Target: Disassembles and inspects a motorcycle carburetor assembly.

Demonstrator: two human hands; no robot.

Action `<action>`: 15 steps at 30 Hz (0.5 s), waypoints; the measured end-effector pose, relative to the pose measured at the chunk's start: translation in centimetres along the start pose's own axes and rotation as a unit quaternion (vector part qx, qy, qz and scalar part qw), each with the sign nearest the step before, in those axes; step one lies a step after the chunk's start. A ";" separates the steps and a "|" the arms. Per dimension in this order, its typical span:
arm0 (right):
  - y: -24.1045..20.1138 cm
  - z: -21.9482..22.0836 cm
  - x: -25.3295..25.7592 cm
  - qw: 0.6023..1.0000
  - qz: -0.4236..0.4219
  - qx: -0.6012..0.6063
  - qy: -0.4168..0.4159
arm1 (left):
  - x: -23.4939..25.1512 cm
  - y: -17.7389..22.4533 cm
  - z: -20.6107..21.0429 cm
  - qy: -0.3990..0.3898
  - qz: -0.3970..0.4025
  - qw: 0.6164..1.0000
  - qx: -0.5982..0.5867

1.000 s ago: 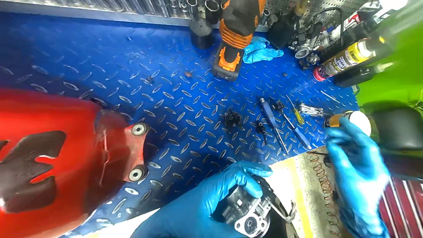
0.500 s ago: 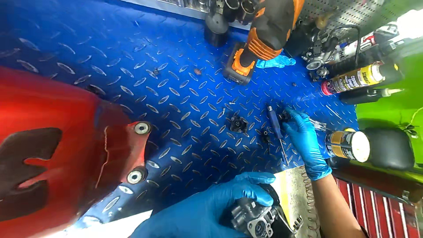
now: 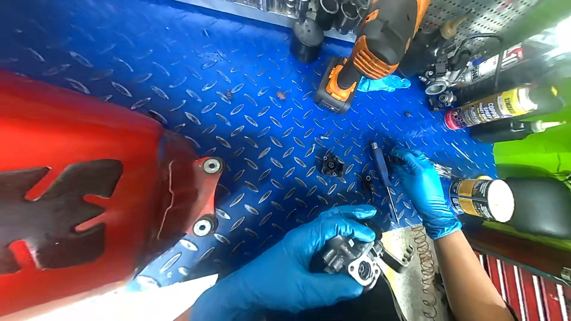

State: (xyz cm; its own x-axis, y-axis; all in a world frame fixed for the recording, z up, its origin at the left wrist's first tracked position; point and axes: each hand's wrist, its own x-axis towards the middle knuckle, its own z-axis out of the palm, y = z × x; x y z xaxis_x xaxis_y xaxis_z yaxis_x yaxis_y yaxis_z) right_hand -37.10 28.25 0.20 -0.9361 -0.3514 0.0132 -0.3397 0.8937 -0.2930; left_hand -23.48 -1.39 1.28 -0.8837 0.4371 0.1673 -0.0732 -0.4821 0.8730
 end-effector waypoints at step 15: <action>-10.4 -16.1 -5.4 0.961 -0.107 0.230 0.113 | 4.6 4.7 2.9 0.085 -0.042 0.995 -0.023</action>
State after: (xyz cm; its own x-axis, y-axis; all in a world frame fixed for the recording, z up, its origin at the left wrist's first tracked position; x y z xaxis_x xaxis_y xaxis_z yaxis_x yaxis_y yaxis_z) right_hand -29.98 25.30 18.57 -0.8634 -0.3968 0.3116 -0.4981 0.5719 -0.6518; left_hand -26.53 0.55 7.51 -0.9387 0.3444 0.0123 -0.1669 -0.4854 0.8582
